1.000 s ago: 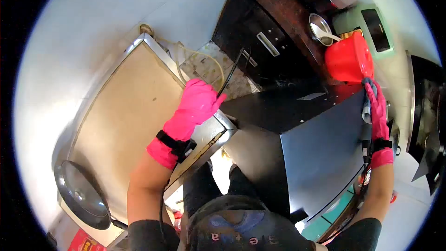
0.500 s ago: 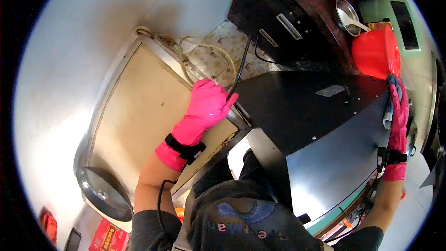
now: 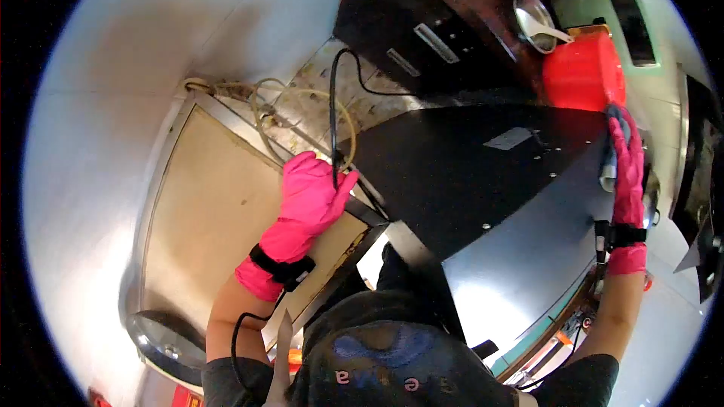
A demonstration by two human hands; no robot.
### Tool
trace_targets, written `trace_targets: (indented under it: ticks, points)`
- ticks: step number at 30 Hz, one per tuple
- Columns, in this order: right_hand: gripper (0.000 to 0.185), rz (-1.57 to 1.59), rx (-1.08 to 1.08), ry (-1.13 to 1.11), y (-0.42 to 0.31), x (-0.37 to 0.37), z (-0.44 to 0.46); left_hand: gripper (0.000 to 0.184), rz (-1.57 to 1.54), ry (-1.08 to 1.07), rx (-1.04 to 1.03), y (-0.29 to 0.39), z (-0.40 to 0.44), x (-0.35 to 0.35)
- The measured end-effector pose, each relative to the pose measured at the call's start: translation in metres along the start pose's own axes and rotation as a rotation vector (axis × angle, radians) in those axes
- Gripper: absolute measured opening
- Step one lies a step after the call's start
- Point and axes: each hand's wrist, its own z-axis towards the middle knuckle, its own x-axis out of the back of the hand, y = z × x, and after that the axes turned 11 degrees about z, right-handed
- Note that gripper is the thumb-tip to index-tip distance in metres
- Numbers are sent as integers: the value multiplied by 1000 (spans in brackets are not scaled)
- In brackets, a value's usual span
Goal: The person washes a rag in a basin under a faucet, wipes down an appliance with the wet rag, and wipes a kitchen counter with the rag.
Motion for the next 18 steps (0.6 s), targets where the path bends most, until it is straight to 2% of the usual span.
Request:
trace_targets:
  ticks: [2, 4, 6, 8, 11, 14, 15, 16, 18]
  points:
    - [55, 6, 3, 16, 23, 7, 13, 30, 22, 132, -19, 0, 0, -3]
    - [53, 55, 48, -23, 15, 1, 13, 32, 9, 143, -12, 1, 1, 1]
    - [49, -4, -5, -19, 7, -1, 16, 32, 48, 97, 24, 2, 0, 3]
    - [48, 34, 40, -35, -12, -11, 15, 29, 64, 75, 62, 4, -1, 7]
    - [46, 69, 103, -83, -13, -18, 26, 23, -33, 234, 79, 2, -9, 9]
    - [43, 91, 214, -124, -6, -21, 37, 21, -118, 481, 99, 3, -11, 14]
    - [43, 102, 223, -130, -4, -21, 41, 7, -88, 486, 56, 3, -14, 20]
    - [41, 74, 294, -139, -5, -21, 44, 7, -75, 487, 60, 8, -13, 24]
    - [39, 57, 353, -157, -6, -24, 46, 21, -517, 644, 289, 22, -12, 27]
